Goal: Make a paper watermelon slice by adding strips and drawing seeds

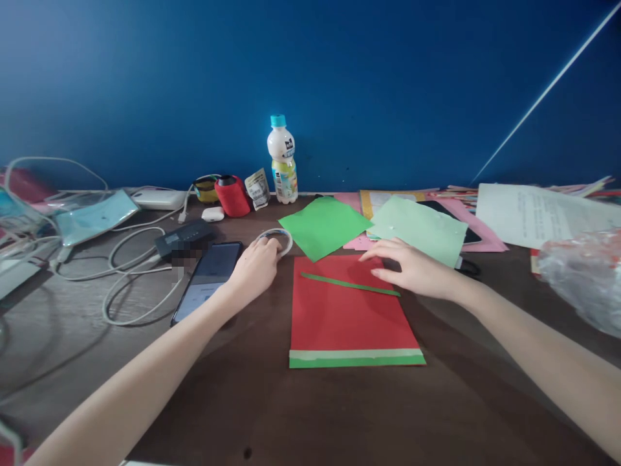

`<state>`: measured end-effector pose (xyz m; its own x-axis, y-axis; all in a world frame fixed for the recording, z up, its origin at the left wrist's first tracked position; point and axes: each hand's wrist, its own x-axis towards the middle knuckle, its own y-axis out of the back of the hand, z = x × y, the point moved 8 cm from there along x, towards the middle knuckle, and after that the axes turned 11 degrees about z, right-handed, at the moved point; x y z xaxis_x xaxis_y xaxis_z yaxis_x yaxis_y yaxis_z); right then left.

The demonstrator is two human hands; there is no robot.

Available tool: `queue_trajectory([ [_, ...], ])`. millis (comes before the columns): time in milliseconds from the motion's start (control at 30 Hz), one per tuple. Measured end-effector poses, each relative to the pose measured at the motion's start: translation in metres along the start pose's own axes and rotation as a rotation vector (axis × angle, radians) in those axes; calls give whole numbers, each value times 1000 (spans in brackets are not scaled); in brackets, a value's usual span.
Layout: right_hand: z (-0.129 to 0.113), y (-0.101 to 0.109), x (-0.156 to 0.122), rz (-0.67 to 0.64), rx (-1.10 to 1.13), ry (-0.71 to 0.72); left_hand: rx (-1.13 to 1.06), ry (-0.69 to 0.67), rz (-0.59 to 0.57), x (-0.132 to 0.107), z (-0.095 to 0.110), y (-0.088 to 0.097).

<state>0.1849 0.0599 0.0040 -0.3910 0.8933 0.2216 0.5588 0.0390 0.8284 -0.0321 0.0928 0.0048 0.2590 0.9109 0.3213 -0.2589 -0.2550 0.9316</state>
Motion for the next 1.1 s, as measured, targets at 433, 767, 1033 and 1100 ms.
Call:
queue_trajectory([
  [433, -61, 26, 24, 456, 200, 180, -1166, 11, -126, 3, 71, 26],
  [767, -64, 14, 15, 462, 322, 103, -1191, 82, -246, -13, 81, 14],
  [1033, -71, 2, 4, 516, 448, 114, -1133, 98, -179, -19, 75, 11],
  [1100, -69, -2, 4, 499, 460, 101, -1146, 111, -174, -20, 74, 5],
])
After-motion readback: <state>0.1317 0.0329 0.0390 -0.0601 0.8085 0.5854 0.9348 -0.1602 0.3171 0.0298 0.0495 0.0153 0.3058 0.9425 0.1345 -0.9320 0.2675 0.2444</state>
